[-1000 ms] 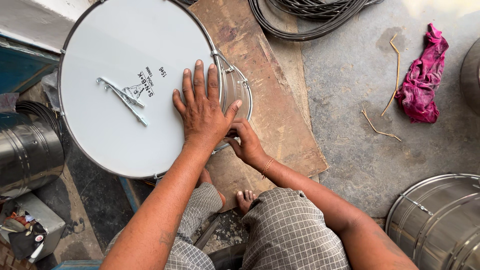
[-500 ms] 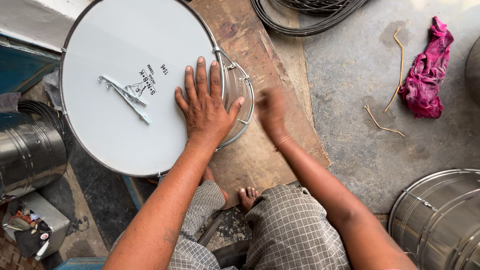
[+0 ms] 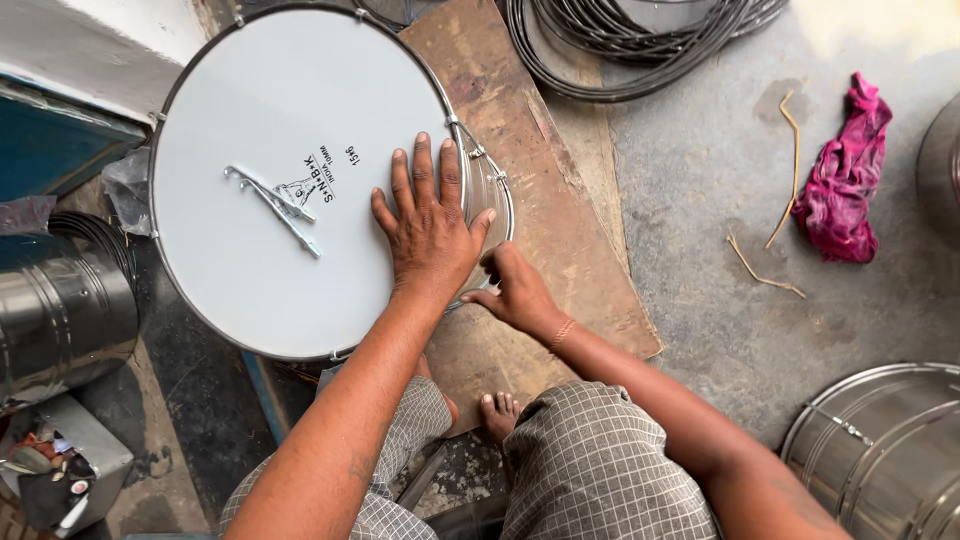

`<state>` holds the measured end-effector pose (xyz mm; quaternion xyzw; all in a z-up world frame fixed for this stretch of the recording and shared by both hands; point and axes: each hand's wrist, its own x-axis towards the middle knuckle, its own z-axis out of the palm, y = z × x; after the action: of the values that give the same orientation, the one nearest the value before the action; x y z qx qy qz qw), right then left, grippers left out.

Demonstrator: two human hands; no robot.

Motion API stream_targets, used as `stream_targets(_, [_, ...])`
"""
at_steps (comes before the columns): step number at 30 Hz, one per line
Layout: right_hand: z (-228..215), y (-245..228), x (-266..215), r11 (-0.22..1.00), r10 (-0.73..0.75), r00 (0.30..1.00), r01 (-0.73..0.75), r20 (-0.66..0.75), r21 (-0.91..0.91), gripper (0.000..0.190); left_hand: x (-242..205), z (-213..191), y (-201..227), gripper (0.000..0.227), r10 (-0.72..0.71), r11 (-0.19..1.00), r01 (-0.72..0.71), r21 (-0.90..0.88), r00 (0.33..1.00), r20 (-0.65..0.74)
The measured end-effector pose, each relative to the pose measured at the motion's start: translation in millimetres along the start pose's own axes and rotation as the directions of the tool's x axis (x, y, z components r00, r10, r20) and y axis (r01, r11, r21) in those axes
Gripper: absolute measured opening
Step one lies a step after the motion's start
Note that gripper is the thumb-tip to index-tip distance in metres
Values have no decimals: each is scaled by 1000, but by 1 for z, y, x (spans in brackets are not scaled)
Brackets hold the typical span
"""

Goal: The person is assembling a drum by attaching tension rods to the drum shell. They use a wrench to tighten the rods and secure the drumhead. The person works methodically, moving around the drum to tighten each rod.

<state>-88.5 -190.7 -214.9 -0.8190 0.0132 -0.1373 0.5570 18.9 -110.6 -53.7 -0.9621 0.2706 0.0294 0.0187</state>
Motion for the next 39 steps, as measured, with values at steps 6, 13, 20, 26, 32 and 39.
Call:
stream_targets(6, [9, -4, 2, 984, -110, 992, 116, 58, -132, 29, 8, 5, -1, 104, -16, 999, 15, -38, 1000, -13])
stream_targets(13, [24, 29, 7, 950, 8, 996, 19, 87, -311, 18, 6, 17, 8, 93, -52, 996, 54, -66, 998, 28])
stream_targets(20, [18, 16, -3, 918, -59, 995, 87, 85, -387, 38, 3, 8, 8, 93, -32, 998, 31, -47, 999, -21])
stream_targets(26, [17, 18, 3, 855, -27, 990, 96, 140, -509, 37, 2, 3, 9, 88, -31, 999, 30, -31, 999, -14])
stream_targets(32, [11, -4, 14, 876, -80, 987, 135, 137, -462, 47, 1, 6, 8, 87, -24, 1000, 24, 5, 1000, -12])
stream_targets(39, [15, -9, 12, 851, -27, 989, 100, 148, -516, 45, 4, 11, 7, 90, -11, 1000, 12, 21, 999, -33])
